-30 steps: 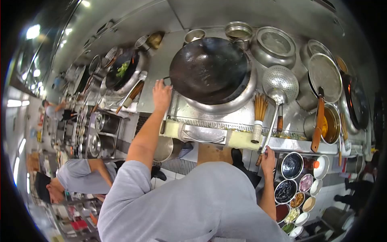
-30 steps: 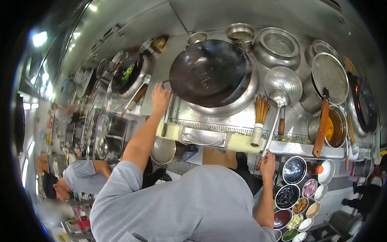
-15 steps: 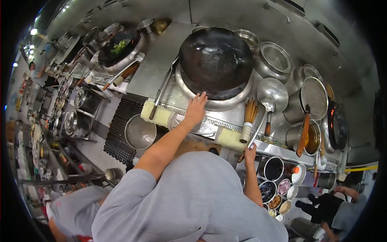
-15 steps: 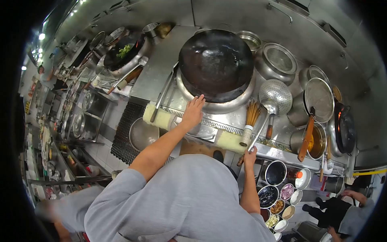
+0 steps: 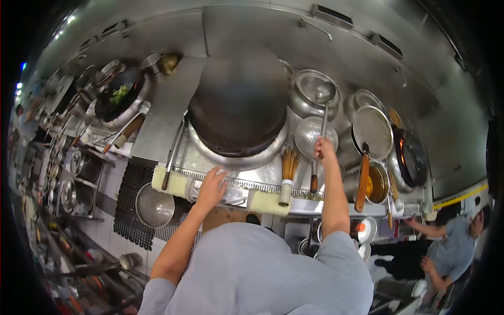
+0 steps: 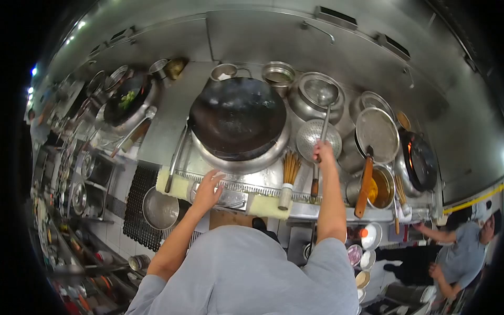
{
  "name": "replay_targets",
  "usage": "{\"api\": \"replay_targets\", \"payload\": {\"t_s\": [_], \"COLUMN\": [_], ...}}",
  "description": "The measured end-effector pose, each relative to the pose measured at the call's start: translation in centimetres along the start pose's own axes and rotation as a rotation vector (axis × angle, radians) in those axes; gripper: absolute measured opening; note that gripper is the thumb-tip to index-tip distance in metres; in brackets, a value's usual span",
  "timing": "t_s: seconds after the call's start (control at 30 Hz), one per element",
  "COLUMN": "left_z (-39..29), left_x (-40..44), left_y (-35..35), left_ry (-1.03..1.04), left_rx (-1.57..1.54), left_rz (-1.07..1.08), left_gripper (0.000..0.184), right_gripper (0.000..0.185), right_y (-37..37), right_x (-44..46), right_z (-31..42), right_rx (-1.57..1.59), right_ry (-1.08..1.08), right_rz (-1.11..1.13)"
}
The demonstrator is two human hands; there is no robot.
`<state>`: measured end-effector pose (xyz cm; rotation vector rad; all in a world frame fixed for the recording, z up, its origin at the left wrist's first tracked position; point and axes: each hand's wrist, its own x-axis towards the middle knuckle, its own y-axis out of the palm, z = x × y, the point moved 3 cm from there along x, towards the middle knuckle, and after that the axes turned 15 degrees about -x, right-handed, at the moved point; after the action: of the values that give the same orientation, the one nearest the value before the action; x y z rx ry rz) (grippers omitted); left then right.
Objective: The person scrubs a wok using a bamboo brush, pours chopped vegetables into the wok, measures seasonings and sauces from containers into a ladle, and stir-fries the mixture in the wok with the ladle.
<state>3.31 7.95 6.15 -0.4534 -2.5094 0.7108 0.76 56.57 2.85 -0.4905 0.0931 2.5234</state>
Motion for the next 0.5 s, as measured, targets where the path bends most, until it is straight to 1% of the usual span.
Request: {"api": "replay_targets", "payload": {"t_s": [0.07, 0.1, 0.17, 0.2, 0.23, 0.27, 0.3, 0.33, 0.37, 0.4, 0.43, 0.5], "left_z": [0.8, 0.2, -1.9, -1.9, -2.4, -3.5, -4.2, -4.3, -4.3, -4.2, -3.8, -2.0], "left_x": [-1.1, -0.9, 0.3, 0.6, 1.2, 2.1, 2.9, 3.5, 4.3, 5.0, 5.5, 5.3], "left_y": [-0.5, -1.0, -1.5, -1.3, -1.2, -1.2, -1.1, -0.8, -0.5, -0.2, 0.3, 1.6], "left_ry": [-0.050, -0.070, -0.135, -0.095, -0.109, -0.051, 0.007, -0.005, 0.029, 0.066, 0.062, 0.026], "left_rx": [-0.043, -0.027, -0.023, -0.001, 0.008, 0.041, 0.072, 0.072, 0.101, 0.131, 0.130, 0.278], "left_rz": [0.087, 0.066, 0.093, 0.061, 0.042, 0.015, -0.006, -0.015, 0.001, 0.015, 0.009, 0.131], "left_gripper": [0.022, 0.022, 0.015, 0.017, 0.017, 0.021, 0.027, 0.027, 0.036, 0.045, 0.045, 0.068], "right_gripper": [0.012, 0.013, 0.012, 0.012, 0.011, 0.011, 0.011, 0.011, 0.013, 0.016, 0.016, 0.020], "right_y": [-1.3, -1.7, -2.0, -1.7, -1.2, -0.7, -0.3, 0.3, 0.8, 0.9, 1.1, 1.4], "right_x": [5.0, 7.2, 10.2, 11.1, 11.5, 11.9, 11.9, 11.8, 11.1, 10.4, 9.2, 5.4], "right_z": [1.4, 2.2, 3.9, 4.7, 5.4, 5.5, 5.1, 4.4, 4.2, 3.8, 3.9, 4.3], "right_rx": [-0.047, -0.101, -0.313, -0.322, -0.137, 0.046, 0.037, 0.270, 0.505, 0.617, 0.611, 0.887], "right_ry": [0.015, 0.030, 0.043, 0.039, 0.113, 0.191, 0.196, 0.155, 0.110, 0.091, 0.093, 0.083], "right_rz": [0.012, 0.019, 0.010, 0.035, 0.073, 0.106, 0.120, 0.267, 0.411, 0.449, 0.453, 0.632]}}
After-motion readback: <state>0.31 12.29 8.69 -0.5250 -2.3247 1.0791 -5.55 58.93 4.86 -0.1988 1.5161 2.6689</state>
